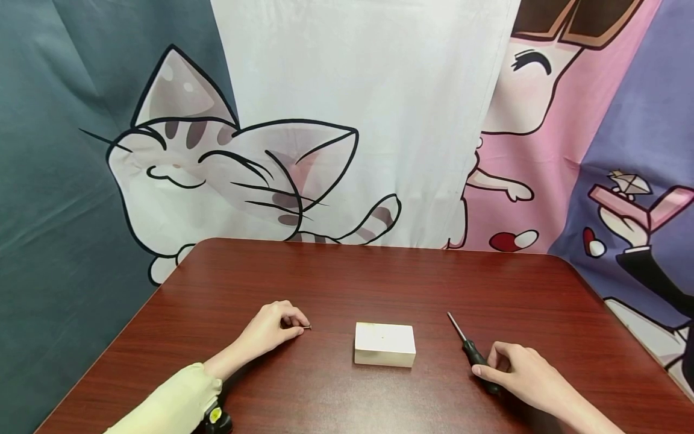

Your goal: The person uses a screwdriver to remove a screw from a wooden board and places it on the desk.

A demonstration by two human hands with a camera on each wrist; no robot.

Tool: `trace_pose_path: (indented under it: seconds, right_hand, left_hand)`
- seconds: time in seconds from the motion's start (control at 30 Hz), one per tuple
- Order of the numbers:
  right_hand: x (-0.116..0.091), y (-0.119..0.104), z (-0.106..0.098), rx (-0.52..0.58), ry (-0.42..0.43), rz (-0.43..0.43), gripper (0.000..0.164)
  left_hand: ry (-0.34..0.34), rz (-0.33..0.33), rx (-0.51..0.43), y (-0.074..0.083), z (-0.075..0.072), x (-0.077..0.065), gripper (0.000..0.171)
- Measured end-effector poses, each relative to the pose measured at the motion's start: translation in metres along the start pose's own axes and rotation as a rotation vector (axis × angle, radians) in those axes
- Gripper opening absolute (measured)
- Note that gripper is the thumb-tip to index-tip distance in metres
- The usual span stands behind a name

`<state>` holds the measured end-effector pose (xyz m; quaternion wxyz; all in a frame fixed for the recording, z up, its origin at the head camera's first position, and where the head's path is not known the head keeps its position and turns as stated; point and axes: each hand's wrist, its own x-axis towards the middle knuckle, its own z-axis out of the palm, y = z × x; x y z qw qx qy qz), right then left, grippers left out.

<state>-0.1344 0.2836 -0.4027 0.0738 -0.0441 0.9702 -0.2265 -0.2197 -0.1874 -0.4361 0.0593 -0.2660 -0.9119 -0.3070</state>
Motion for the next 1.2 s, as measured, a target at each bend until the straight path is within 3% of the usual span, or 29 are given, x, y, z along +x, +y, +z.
trace_pose_path:
  seconds: [0.3,0.73,1.0,1.2]
  right_hand:
    - [0.0005,-0.0008,-0.0009,-0.002,-0.004,0.025,0.038]
    - [-0.0005,-0.0002,0.0003,0.024,0.038,-0.018,0.046]
    - [0.0005,-0.0024,0.0023,-0.056,0.08,-0.018,0.065]
    - [-0.0011,-0.0035,0.0045,-0.07,0.096,-0.019,0.067]
  left_hand:
    - [-0.003,0.034,-0.02,-0.001,-0.0008,-0.0014,0.018]
    - [-0.059,0.019,0.002,0.0005,-0.0045,-0.0042,0.042]
    - [-0.08,-0.059,0.032,0.0025,-0.0043,-0.0072,0.053]
    - [-0.089,-0.072,0.027,0.0032,-0.0054,-0.0081,0.052]
